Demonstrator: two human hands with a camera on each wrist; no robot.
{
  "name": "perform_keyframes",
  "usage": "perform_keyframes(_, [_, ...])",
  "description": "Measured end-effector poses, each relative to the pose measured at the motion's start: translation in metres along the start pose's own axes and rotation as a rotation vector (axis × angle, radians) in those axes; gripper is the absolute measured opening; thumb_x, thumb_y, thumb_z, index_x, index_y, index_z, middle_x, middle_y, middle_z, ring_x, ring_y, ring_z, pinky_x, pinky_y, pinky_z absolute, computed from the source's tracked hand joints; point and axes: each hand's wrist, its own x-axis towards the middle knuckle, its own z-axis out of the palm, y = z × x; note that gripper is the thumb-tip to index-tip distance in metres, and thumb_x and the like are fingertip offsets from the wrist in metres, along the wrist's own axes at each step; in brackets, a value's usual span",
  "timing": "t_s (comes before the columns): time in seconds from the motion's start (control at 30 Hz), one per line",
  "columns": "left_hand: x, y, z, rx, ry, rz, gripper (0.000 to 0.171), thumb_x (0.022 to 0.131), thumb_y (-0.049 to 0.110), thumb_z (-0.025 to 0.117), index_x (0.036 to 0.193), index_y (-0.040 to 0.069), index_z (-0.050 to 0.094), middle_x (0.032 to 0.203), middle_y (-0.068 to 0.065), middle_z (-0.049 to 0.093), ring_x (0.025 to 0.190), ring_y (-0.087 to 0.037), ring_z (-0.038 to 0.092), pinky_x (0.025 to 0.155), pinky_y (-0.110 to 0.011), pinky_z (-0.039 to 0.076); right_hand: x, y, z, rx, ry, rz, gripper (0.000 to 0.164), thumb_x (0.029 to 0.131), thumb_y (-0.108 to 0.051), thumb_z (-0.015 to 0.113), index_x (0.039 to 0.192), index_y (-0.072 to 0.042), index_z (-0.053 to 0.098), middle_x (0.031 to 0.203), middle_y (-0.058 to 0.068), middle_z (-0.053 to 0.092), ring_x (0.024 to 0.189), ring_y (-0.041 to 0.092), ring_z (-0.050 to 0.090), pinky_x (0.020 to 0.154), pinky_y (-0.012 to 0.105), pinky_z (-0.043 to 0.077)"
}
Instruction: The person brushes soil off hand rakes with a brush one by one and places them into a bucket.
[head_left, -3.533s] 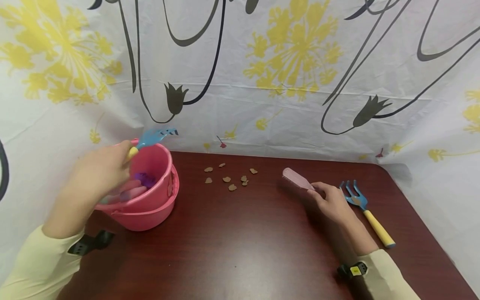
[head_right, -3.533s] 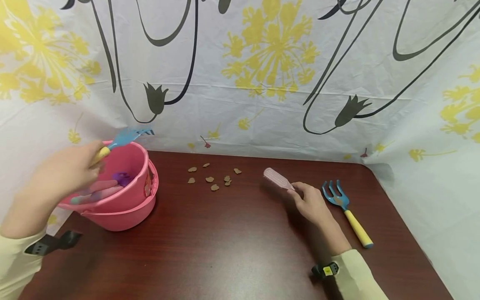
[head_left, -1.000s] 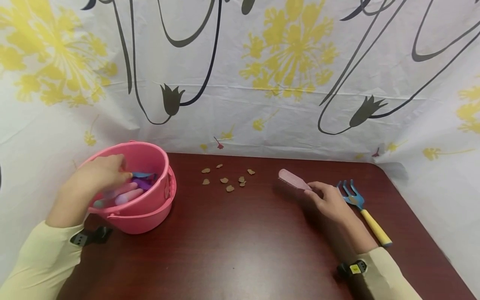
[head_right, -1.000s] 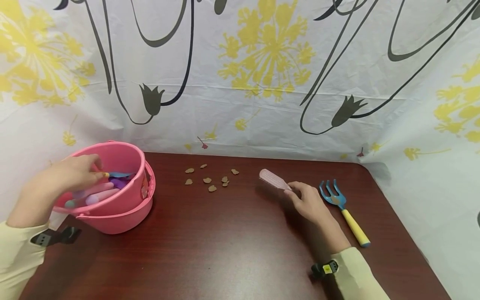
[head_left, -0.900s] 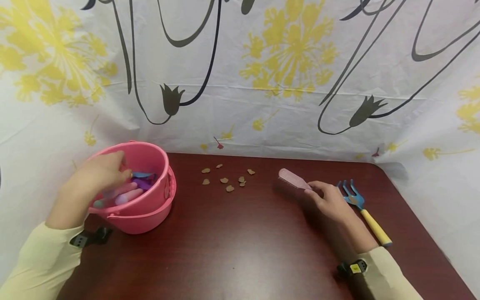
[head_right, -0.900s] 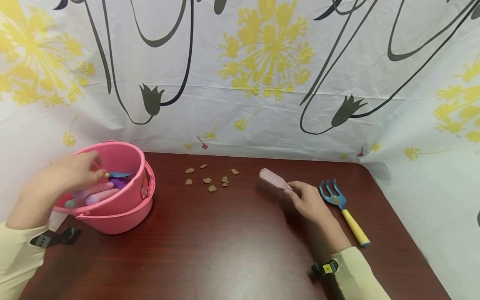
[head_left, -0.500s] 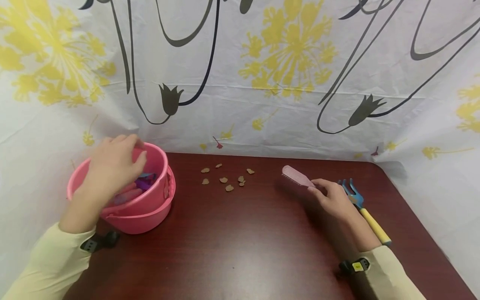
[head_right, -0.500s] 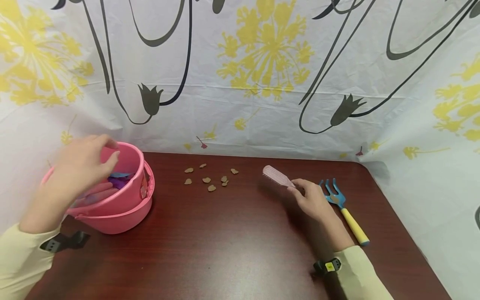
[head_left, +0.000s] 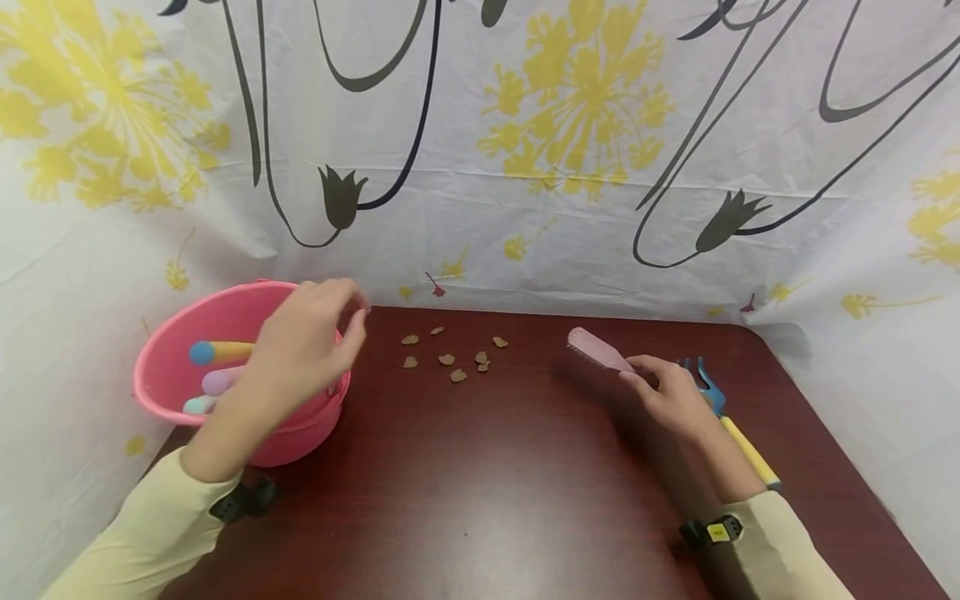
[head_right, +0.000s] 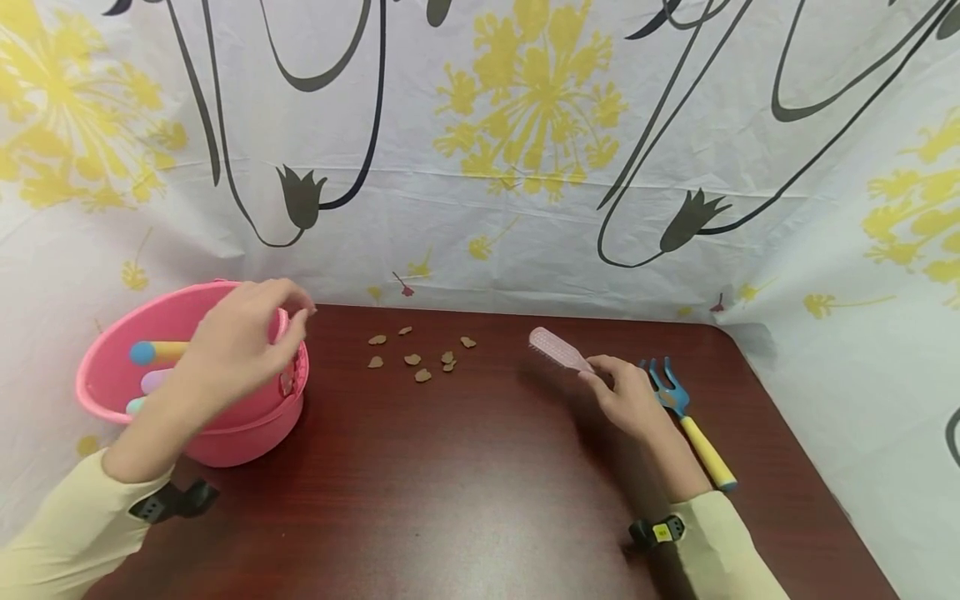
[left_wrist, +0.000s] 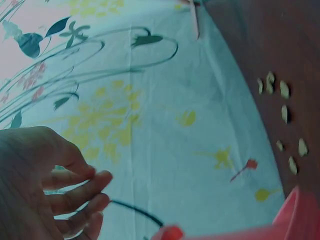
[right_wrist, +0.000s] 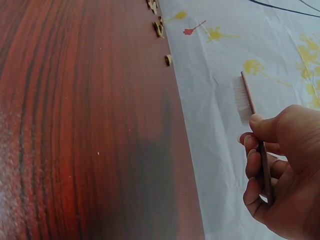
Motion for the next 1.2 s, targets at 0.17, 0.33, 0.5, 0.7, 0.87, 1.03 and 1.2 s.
perform_keyframes(0.17, [0.004, 0.007, 0.026, -0.026, 0.005, 0.063, 0.013, 0.088, 0.007, 0.07, 0.1, 0.005, 0.065, 0.092, -0.01, 0.066, 0.084, -0.028, 0.058, 0.07, -0.043, 0.054, 0.0, 0.003, -0.002, -0.023, 0.015, -0.005, 0.033, 0.101, -0.021, 0.066, 0.124, 0.003, 0.065, 0.112, 0.021, 0.07, 0.101, 0.038, 0.065, 0.082, 0.057, 0.051])
perform_keyframes(0.33, [0.005, 0.013, 0.054, -0.064, -0.078, 0.066, 0.015, 0.091, 0.01, 0.069, 0.104, 0.006, 0.066, 0.091, -0.005, 0.065, 0.084, -0.024, 0.057, 0.072, -0.04, 0.053, -0.004, 0.011, -0.006, -0.031, 0.015, -0.014, 0.031, 0.101, -0.019, 0.066, 0.122, 0.004, 0.066, 0.111, 0.021, 0.07, 0.1, 0.038, 0.065, 0.083, 0.057, 0.05])
perform_keyframes(0.5, [0.001, 0.023, 0.085, -0.069, -0.16, 0.047, 0.013, 0.09, 0.01, 0.068, 0.103, 0.011, 0.066, 0.089, 0.001, 0.063, 0.083, -0.02, 0.057, 0.065, -0.037, 0.052, -0.012, 0.02, -0.012, -0.041, 0.005, 0.007, 0.031, 0.102, -0.02, 0.065, 0.123, 0.002, 0.066, 0.11, 0.02, 0.07, 0.096, 0.035, 0.065, 0.079, 0.054, 0.05])
perform_keyframes(0.7, [-0.004, 0.037, 0.117, -0.093, -0.257, 0.063, 0.012, 0.09, 0.012, 0.069, 0.1, 0.016, 0.064, 0.085, 0.008, 0.06, 0.076, -0.013, 0.058, 0.058, -0.033, 0.05, -0.022, 0.033, -0.021, -0.058, 0.029, 0.012, 0.03, 0.101, -0.019, 0.065, 0.121, 0.003, 0.067, 0.106, 0.02, 0.07, 0.092, 0.035, 0.065, 0.076, 0.054, 0.049])
perform_keyframes(0.87, [-0.004, 0.046, 0.138, -0.126, -0.293, 0.082, 0.011, 0.091, 0.011, 0.068, 0.099, 0.017, 0.063, 0.082, 0.01, 0.058, 0.069, -0.009, 0.054, 0.055, -0.029, 0.046, -0.03, 0.042, -0.029, -0.084, 0.045, 0.039, 0.031, 0.102, -0.02, 0.065, 0.121, 0.004, 0.066, 0.101, 0.021, 0.07, 0.089, 0.036, 0.063, 0.073, 0.053, 0.048])
perform_keyframes(1.03, [-0.003, 0.054, 0.158, -0.18, -0.357, 0.071, 0.012, 0.09, 0.008, 0.065, 0.099, 0.015, 0.064, 0.08, 0.011, 0.057, 0.068, -0.009, 0.055, 0.056, -0.03, 0.047, -0.041, 0.051, -0.039, -0.112, 0.061, 0.07, 0.031, 0.101, -0.019, 0.065, 0.121, 0.005, 0.066, 0.103, 0.025, 0.069, 0.089, 0.039, 0.062, 0.072, 0.054, 0.047])
perform_keyframes(1.2, [-0.005, 0.067, 0.177, -0.211, -0.451, 0.071, 0.008, 0.092, 0.011, 0.065, 0.096, 0.017, 0.061, 0.078, 0.012, 0.055, 0.067, -0.009, 0.054, 0.055, -0.029, 0.046, -0.052, 0.061, -0.048, -0.136, 0.088, 0.064, 0.03, 0.1, -0.017, 0.068, 0.12, 0.005, 0.067, 0.101, 0.023, 0.07, 0.083, 0.032, 0.061, 0.065, 0.044, 0.046])
